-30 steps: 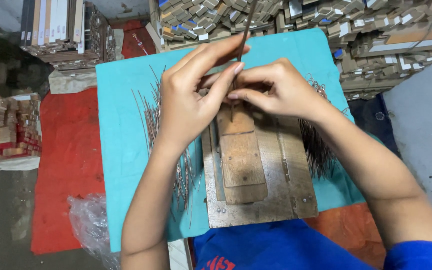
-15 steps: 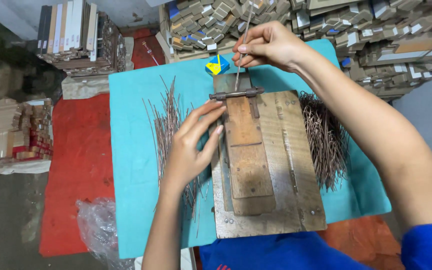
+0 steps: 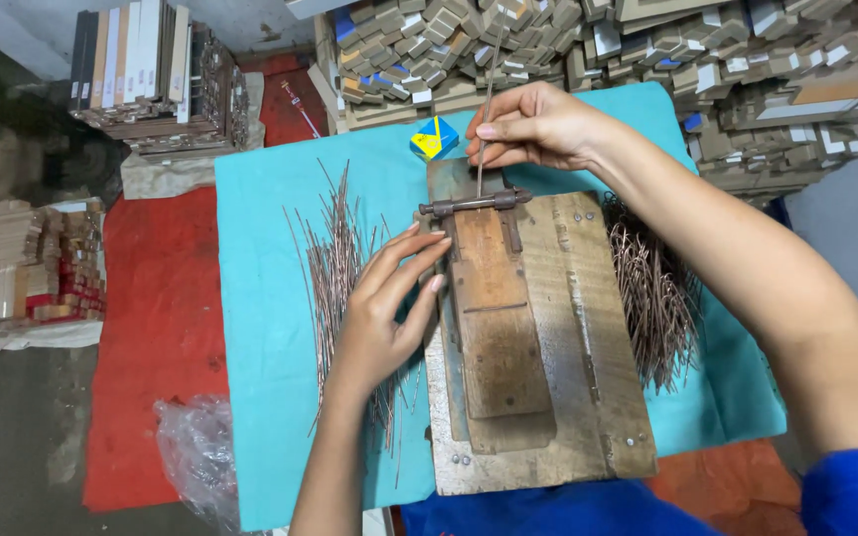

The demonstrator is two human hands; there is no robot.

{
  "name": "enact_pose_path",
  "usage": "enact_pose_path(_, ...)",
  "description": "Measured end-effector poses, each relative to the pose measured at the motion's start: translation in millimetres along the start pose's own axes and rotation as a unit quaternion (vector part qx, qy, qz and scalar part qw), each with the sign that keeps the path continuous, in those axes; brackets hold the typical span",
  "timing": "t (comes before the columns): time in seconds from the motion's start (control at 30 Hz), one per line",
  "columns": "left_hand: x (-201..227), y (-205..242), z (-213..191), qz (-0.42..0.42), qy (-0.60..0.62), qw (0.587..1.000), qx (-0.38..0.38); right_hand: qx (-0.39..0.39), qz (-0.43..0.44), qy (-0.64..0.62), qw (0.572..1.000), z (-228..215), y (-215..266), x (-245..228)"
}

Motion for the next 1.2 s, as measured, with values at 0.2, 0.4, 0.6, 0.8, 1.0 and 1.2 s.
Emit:
enact_pose_path(0.2, -8.7, -4.1, 8.3, -0.008, -0.076, 0.997, 0.0, -0.027, -0.001, -0.013, 1.0, 36.7, 13.9, 10.2)
enact_pose_path(0.4, -13.6, -7.7, 26.2, 0.023, -0.207, 0.973, -0.104, -0.09, -0.033, 0.16, 0.983, 49.0, 22.1, -1.3)
enact_pose_path(0.6, -21.1, -5.8, 32.6, 0.054, -0.187, 0.974, -0.114, -0.061, -0.035, 0.23, 0.971, 47.8, 25.1, -11.1)
enact_pose_path(0.8, 7.5, 5.1, 25.5, 0.081, -0.17, 0.974, -0.129, 0.111, -0.005, 0.459, 0.882, -4.9, 19.6, -22.9)
enact_pose_path(1.0, 13.2, 13.8, 26.2, 0.077, -0.189, 0.971, -0.124, 0.11, 0.213, 0.575, 0.782, -65.7, -31.4, 38.8)
enact_pose_path(1.2, 14.5, 16.3, 26.5, 0.063, -0.204, 0.968, -0.134, 0.165, 0.361, 0.305, 0.866, -41.6, -51.8, 65.7)
Point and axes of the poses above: each hand's wrist, its own y-axis away from the middle knuckle, its own z-axis out of the palm, x = y × z, the point moved 6 cm from there along -y, towards the middle knuckle, and after that the axes turned 2 degrees about -z, right-handed, at the moved point
